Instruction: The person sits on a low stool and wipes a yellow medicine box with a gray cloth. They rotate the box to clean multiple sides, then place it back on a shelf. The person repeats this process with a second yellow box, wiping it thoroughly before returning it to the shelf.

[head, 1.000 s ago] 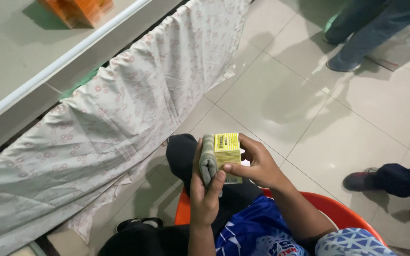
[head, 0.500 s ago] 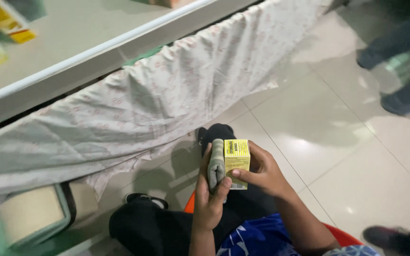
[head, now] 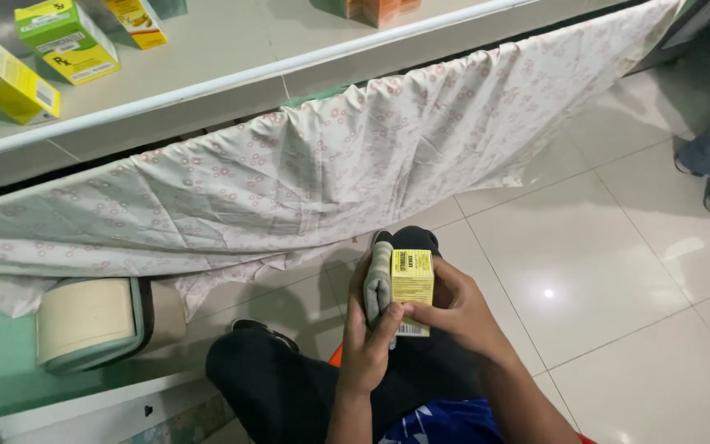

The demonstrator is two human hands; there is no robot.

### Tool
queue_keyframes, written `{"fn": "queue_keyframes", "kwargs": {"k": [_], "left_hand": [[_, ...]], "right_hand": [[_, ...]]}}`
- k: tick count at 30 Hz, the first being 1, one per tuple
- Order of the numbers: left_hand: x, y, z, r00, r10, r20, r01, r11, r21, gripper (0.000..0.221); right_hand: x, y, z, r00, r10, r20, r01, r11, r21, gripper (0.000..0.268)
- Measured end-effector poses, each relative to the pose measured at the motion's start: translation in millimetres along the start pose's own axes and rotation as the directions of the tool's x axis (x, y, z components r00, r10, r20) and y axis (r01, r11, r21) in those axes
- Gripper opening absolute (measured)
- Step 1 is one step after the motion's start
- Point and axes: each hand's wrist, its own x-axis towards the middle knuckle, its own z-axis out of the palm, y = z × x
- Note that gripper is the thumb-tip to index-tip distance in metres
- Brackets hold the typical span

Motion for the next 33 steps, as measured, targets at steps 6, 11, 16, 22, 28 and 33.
{"fn": "queue_keyframes", "kwargs": {"k": [6, 11, 16, 22, 28, 33], "left_hand": [[-6.2, -11.2, -6.2, 0.993, -0.031, -0.115, 0.031, 1.000, -0.003, 0.058], [-10.6, -19.5, -12.7, 0.983, -0.078, -0.165, 0.074, 0.997, -0.030, 0.051], [-12.3, -27.2, -16.7, 0.980, -0.077, -0.184, 0.063, 0.995, -0.077, 0.049], [-9.6, -29.1, -16.7, 0.978, -0.056, -0.200, 0.048, 0.998, -0.043, 0.047], [-7.9, -28.7, -15.7, 0.982, -0.072, -0.173, 0.051, 0.991, -0.121, 0.041], [-6.8, -31.7, -19.1, 0.981, -0.056, -0.186, 0.042, 0.996, -0.078, 0.042]], "right_hand": [[1.0, 1.4, 0.5, 0.999, 0.045, -0.007, -0.045, 0.999, 0.030, 0.060], [1.8, 6.7, -5.5, 0.996, 0.012, 0.083, -0.015, 0.999, 0.032, 0.058], [3.9, 5.2, 0.0, 0.994, 0.028, 0.106, -0.033, 0.998, 0.047, 0.060], [5.9, -4.6, 10.9, 0.997, 0.061, 0.041, -0.059, 0.996, -0.062, 0.051], [2.0, 12.7, -2.9, 0.990, 0.057, 0.128, -0.067, 0.995, 0.076, 0.056], [4.0, 6.4, -0.3, 0.994, 0.069, 0.085, -0.069, 0.998, 0.000, 0.054]]}}
